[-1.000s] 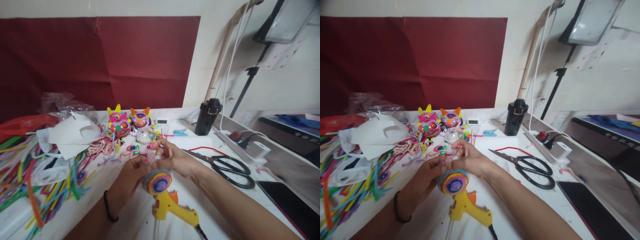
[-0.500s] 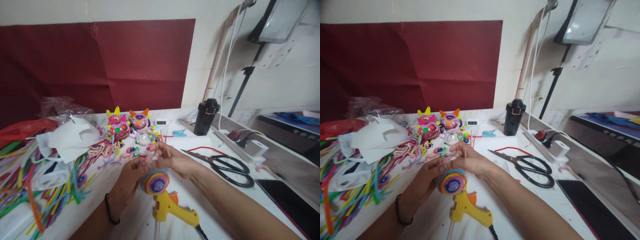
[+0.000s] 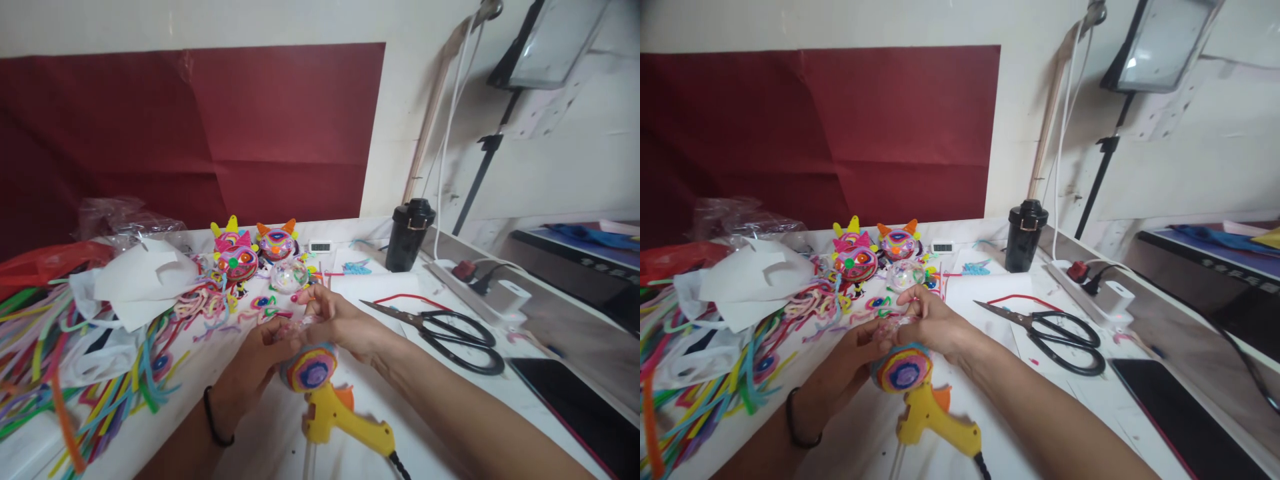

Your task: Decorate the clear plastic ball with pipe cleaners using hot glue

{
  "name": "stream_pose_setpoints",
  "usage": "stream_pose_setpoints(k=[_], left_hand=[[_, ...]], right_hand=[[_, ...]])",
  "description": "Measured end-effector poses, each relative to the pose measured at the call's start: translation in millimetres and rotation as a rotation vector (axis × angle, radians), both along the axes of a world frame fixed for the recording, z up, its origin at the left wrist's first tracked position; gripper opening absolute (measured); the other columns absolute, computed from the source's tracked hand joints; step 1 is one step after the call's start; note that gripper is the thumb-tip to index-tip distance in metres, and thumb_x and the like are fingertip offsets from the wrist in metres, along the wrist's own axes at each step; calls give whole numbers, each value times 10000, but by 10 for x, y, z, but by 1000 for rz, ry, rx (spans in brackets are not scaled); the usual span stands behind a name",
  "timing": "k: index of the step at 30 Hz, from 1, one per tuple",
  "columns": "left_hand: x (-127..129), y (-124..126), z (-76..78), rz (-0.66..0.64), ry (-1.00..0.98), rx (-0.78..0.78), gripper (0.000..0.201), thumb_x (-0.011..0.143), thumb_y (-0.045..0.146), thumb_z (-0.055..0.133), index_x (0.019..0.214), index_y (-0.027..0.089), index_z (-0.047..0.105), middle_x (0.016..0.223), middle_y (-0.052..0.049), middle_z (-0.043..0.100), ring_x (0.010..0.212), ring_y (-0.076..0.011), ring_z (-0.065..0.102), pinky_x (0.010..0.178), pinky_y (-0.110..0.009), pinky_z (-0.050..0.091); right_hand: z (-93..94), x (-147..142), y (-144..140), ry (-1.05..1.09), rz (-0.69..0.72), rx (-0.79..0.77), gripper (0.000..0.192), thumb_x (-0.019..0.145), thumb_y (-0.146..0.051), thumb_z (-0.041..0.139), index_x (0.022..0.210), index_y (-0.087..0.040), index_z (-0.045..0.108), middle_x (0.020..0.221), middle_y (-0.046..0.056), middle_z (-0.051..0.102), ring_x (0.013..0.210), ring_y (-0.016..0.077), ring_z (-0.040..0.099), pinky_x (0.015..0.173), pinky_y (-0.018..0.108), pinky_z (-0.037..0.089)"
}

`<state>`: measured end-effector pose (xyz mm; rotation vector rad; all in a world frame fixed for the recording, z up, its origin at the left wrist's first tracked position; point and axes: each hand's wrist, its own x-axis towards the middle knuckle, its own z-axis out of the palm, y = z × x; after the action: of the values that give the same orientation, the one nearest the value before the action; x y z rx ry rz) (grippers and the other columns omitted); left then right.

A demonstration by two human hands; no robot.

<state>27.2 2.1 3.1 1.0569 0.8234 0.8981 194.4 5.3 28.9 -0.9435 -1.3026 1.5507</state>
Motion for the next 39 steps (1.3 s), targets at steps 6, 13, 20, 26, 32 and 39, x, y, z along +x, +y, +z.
stream_pose_setpoints(k=[6,13,20,26,32,39], left_hand=[[-50,74,-24,30,-91,-10,219,590,242,829,728,130,701,660,-14,662,590,-137,583,560,-236,479],[-159,277,-22,362,-288,-151,98,613,99,691,711,103,692,680,-47,720,583,-170,638,558,-262,533],[-216,380,-28,441,-295,-191,100,666,120,569,701,105,661,669,-59,720,575,-181,652,548,-282,554],[-169,365,-57,457,-322,-212,151,667,129,528,704,95,670,635,-59,703,559,-184,644,538,-283,553],[-96,329,-28,499,-355,-224,218,751,116,474,671,101,677,608,-55,709,516,-152,634,529,-250,548],[-24,265,-56,367,-343,-287,240,839,143,474,821,70,702,764,-139,754,635,-248,695,579,-374,581]], right_hand=[[67,104,40,28,51,27,463,537,-184,788,933,-202,549,720,-56,600,677,135,582,669,271,429],[-33,276,258,9,-138,69,298,619,-234,765,867,-193,604,766,-23,637,790,166,592,806,325,407],[-241,161,304,42,-91,7,299,586,-189,756,838,-192,597,725,-30,630,732,158,596,750,315,424],[-328,-14,239,91,22,-69,579,463,-203,851,950,-196,539,651,-60,610,652,160,614,667,307,447],[-383,-87,223,110,-37,-49,704,419,-249,874,1016,-214,503,605,-101,584,536,112,536,556,265,394],[-280,66,260,94,-60,-14,613,492,-286,859,1004,-161,546,518,-91,586,487,109,518,526,264,393]])
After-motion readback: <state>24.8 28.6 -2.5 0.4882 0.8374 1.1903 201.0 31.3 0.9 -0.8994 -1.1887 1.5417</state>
